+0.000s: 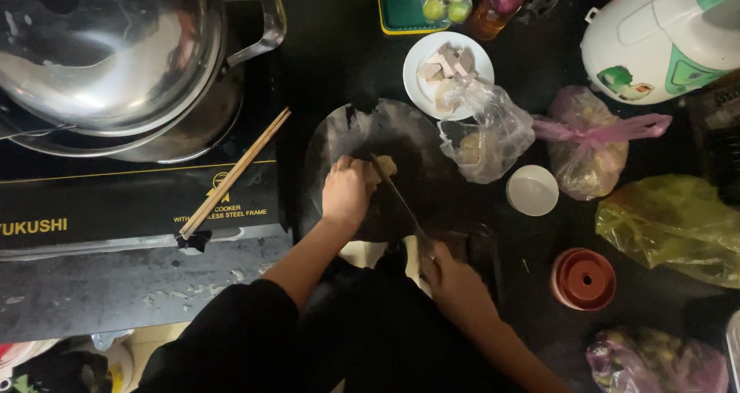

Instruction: Slicing food items on a cutting board and transferring small fruits into a plastic bag

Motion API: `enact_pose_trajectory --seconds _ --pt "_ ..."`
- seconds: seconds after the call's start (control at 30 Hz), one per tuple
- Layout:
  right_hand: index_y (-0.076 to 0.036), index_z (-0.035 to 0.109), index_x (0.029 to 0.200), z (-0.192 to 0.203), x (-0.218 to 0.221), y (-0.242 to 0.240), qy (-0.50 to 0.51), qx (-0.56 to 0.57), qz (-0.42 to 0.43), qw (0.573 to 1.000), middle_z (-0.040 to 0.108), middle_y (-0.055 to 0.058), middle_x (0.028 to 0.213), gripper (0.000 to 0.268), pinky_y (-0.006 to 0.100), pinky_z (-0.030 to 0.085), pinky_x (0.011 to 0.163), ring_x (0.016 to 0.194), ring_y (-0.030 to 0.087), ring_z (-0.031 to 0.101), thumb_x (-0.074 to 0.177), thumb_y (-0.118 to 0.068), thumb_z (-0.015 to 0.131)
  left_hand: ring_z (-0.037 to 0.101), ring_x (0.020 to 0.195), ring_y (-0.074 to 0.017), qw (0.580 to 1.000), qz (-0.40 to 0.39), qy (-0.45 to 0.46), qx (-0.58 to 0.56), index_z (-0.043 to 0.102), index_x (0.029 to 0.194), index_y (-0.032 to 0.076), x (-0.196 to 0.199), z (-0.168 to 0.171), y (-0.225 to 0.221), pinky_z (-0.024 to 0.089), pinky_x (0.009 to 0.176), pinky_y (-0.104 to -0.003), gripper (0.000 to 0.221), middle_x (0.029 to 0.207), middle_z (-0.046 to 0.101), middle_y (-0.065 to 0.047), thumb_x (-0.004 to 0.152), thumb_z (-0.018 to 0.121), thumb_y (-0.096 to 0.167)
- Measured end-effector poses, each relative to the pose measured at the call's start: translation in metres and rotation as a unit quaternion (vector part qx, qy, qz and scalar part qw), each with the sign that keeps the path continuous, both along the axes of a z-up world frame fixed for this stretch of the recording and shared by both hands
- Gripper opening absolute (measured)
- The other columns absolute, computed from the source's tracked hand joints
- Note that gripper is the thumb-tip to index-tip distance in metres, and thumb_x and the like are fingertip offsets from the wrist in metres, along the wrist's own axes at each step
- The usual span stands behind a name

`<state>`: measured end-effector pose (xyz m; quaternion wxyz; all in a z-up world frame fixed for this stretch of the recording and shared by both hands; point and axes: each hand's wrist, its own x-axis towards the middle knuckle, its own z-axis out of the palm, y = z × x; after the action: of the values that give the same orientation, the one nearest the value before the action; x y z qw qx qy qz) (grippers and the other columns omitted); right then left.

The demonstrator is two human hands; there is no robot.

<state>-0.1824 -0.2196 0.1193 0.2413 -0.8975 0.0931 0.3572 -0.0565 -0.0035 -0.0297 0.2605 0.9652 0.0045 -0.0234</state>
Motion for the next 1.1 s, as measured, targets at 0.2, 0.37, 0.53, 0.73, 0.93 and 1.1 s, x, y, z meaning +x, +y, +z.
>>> enact_pose_trajectory --seconds 0.2,0.37,0.53,0.73,0.93,1.1 --pt "-0.023 0.049 0.14 0.0 0.01 0.009 0.078 0.011 -0.022 0.997 0.075 0.023 0.112 0.048 0.054 0.05 0.085 0.101 0.05 0.072 0.106 -0.052 0.032 0.062 0.109 -0.0433 0.999 -0.008 0.031 -0.02 0.069 0.114 0.005 0.001 0.005 0.001 0.052 0.093 -0.053 0.047 0.116 0.064 -0.017 0.074 0.091 0.018" --pt "-0.014 0.046 0.112 -0.078 -0.002 -0.003 0.057 -0.007 0.024 0.998 0.072 0.024 0.101 0.024 0.057 0.049 0.082 0.089 0.046 0.071 0.111 -0.037 0.038 0.064 0.1 -0.0431 1.0 -0.01 -0.007 0.005 0.067 0.102 0.007 0.001 -0.004 0.002 0.053 0.087 -0.053 0.018 0.107 0.064 -0.017 0.085 0.07 0.015" --pt "-0.019 0.047 0.126 -0.092 -0.01 -0.018 0.056 -0.012 -0.005 0.998 0.073 0.031 0.106 0.033 0.063 0.046 0.089 0.101 0.057 0.068 0.105 -0.044 0.044 0.064 0.105 -0.0419 0.998 -0.019 0.009 0.056 0.062 0.119 0.01 0.003 -0.004 -0.002 0.053 0.088 -0.052 0.048 0.112 0.065 -0.015 0.078 0.078 0.028" --pt "-0.027 0.055 0.129 -0.044 -0.03 -0.047 -0.02 0.016 0.084 0.996 0.062 0.017 0.112 0.032 0.052 0.048 0.073 0.086 0.047 0.069 0.103 -0.046 0.051 0.067 0.096 -0.0417 0.996 -0.013 -0.002 0.09 0.066 0.112 0.013 0.008 0.004 0.008 0.053 0.082 -0.052 0.053 0.105 0.066 -0.014 0.068 0.079 0.04" --pt "-0.02 0.059 0.137 -0.047 -0.052 -0.074 0.026 0.039 -0.137 0.989 0.074 0.017 0.115 0.048 0.042 0.049 0.093 0.11 0.035 0.071 0.098 -0.048 0.055 0.067 0.105 -0.0401 0.992 0.006 0.103 -0.074 0.068 0.119 0.019 0.012 0.036 0.018 0.055 0.09 -0.049 0.062 0.115 0.064 -0.014 0.062 0.084 0.039" --pt "-0.016 0.048 0.159 -0.079 -0.06 -0.103 0.073 0.058 -0.241 0.966 0.051 0.009 0.163 0.077 0.036 0.036 0.124 0.151 0.022 0.049 0.093 -0.052 0.064 0.061 0.116 -0.0336 0.974 -0.065 0.051 -0.209 0.068 0.125 0.008 0.012 0.014 0.004 0.05 0.102 -0.041 0.057 0.119 0.064 -0.014 0.074 0.082 0.028"
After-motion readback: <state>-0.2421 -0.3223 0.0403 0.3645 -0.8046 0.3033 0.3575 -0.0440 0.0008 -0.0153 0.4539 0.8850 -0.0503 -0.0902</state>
